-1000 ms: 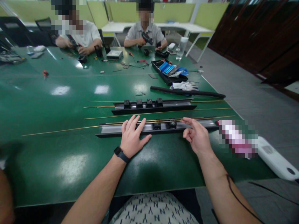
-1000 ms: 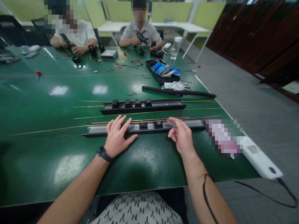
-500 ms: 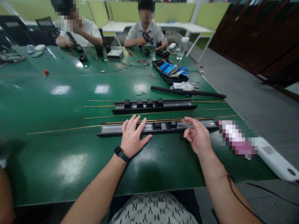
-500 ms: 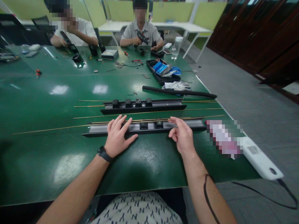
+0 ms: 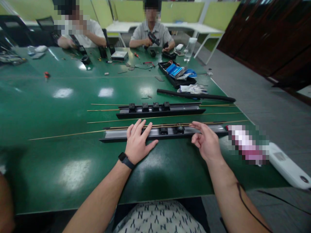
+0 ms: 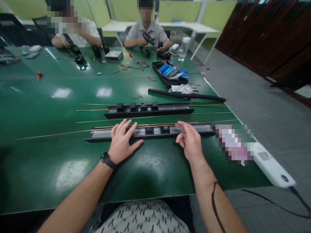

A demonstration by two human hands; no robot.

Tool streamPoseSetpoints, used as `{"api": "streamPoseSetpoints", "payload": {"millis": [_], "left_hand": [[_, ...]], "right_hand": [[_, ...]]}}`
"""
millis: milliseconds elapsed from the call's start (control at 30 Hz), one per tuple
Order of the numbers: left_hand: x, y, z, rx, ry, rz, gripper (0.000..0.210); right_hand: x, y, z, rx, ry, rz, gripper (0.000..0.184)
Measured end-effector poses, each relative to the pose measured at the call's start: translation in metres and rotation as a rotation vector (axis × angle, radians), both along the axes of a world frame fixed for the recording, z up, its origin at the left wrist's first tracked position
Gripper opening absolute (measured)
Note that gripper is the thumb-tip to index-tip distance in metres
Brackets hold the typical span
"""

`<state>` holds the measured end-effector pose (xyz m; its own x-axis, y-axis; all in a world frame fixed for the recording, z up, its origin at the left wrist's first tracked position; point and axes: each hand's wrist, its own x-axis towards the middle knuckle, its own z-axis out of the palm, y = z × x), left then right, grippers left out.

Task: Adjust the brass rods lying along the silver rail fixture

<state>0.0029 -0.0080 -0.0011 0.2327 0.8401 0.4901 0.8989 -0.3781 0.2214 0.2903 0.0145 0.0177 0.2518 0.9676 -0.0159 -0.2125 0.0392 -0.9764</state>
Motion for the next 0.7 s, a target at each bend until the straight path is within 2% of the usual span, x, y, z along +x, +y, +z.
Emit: {"api": "streamPoseSetpoints", "payload": {"millis": [133,400,600,700], "left_hand": [[-0.0001,0.0,-0.0001,-0.007,0.003,0.001,0.069],[-0.0006,0.0004,-0.0006,-0.007,-0.001,-0.001,0.068],[-0.0002,0.0001,0.0004,-0.012,-0.014,-0.002,0.068],[-0.0003,0.0002,0.0002,-0.009,-0.015,-0.003,0.068]], "right_hand": [[-0.0024,-0.0023,0.0018,-0.011,-0.007,0.054,0.037],[0.0012,0.0022,0.0001,-0.02,0.021,-0.074,0.035],[-0.0016,-0.0023,0.0011,-0.014,-0.017,0.044,0.036],[-0.0025,-0.0019,0.0017,-0.027,-0.018,0.034,0.039]]}}
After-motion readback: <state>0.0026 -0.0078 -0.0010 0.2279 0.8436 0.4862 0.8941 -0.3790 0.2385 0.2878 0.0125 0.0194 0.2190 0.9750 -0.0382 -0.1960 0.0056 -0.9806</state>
